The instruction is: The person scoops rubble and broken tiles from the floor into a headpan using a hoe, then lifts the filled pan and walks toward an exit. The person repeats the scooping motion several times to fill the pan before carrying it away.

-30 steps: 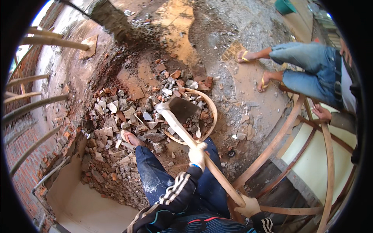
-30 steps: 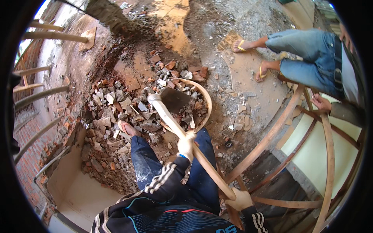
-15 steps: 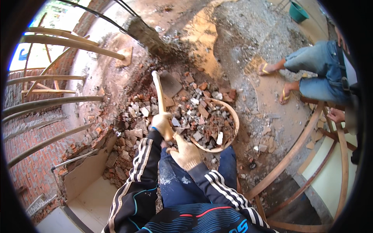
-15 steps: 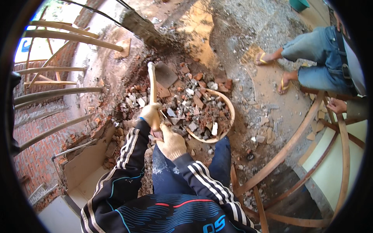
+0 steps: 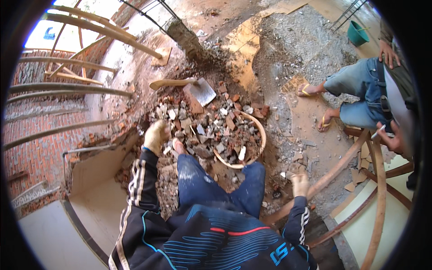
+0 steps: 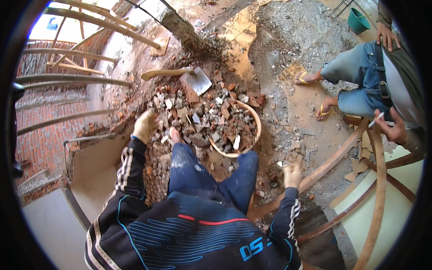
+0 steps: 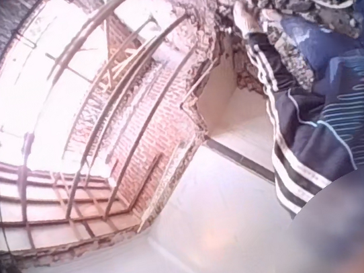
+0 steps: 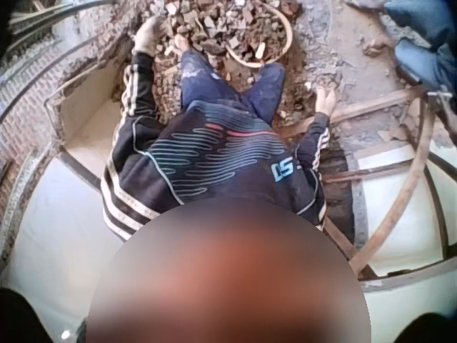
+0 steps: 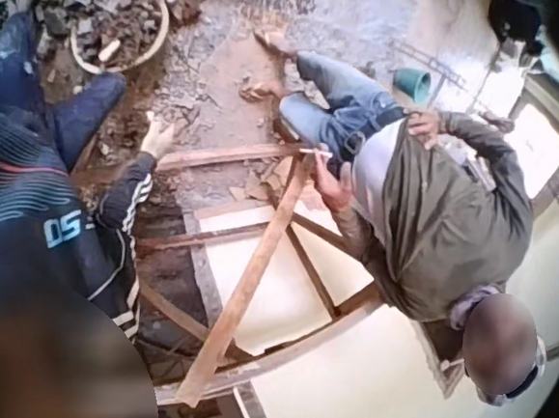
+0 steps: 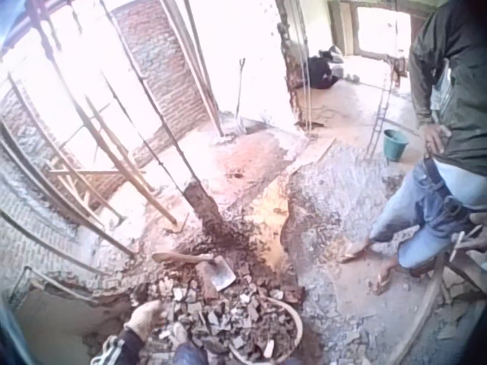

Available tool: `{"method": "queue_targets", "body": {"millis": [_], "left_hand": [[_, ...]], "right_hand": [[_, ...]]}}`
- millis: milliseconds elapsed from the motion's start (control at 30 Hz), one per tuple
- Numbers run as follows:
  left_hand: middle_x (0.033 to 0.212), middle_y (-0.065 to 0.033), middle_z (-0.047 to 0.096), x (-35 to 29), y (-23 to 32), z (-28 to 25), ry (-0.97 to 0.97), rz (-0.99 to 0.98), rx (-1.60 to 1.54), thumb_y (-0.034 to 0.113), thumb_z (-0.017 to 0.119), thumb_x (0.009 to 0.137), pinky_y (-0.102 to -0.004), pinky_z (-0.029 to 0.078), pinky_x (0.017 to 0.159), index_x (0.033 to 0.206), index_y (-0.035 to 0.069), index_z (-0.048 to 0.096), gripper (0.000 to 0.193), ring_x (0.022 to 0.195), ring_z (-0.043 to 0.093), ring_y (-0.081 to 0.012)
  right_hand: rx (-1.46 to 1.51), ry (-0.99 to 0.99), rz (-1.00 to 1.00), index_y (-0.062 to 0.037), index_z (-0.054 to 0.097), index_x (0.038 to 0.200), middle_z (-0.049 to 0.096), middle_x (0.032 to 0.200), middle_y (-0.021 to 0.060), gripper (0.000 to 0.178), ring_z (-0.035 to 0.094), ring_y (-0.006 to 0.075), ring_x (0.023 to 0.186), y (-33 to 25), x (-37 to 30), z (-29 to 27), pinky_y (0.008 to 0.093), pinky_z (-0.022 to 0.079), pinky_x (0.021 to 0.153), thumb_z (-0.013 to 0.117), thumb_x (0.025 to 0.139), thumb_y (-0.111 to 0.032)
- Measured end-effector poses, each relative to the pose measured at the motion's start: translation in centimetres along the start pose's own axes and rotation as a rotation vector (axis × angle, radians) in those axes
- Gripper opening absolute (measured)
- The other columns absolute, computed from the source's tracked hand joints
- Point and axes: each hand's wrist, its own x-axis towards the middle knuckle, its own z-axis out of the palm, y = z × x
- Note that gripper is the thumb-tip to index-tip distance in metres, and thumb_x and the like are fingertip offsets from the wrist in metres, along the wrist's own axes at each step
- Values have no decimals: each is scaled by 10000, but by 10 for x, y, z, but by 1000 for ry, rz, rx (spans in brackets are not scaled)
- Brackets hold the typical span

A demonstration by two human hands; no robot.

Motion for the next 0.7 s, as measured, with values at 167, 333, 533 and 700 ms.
{"method": "queue_targets", "body": {"millis": [167, 333, 533, 700], "left_hand": [[839, -110, 682, -112, -161, -32, -136, 205, 957, 258, 660, 869, -417, 528, 696, 1076, 98, 697, 264, 779, 657, -308], [897, -97, 741, -170, -248, -25, -57, -329, 362, 351, 614, 876, -374, 511, 781, 1066, 53, 747, 378, 875, 670, -256], [949, -85, 709, -195, -221, 11, 47, -286, 239, 374, 670, 911, -307, 510, 650, 1219, 5, 667, 480, 749, 625, -151], [936, -35, 677, -207, -218, 6, 64, -218, 115, 324, 689, 923, -273, 502, 661, 1218, 21, 657, 424, 730, 595, -112]], "right_hand": [[306, 144, 340, 6, 641, 1094, 699, 963, 182, 445, 655, 328, 884, 56, 33, -99, 432, 506, 836, 658, 859, -371], [-2, 26, 195, -49, 650, 905, 623, 791, 46, 240, 587, 154, 694, 111, 22, -73, 319, 509, 604, 693, 871, -283], [266, -435, 437, -74, 666, 1031, 650, 814, 75, 244, 632, 197, 620, 125, -6, -7, 347, 553, 541, 717, 873, -253], [197, -480, 276, -73, 700, 1034, 656, 835, 33, 228, 613, 152, 593, 55, 18, 17, 276, 530, 516, 643, 877, -228]]}}
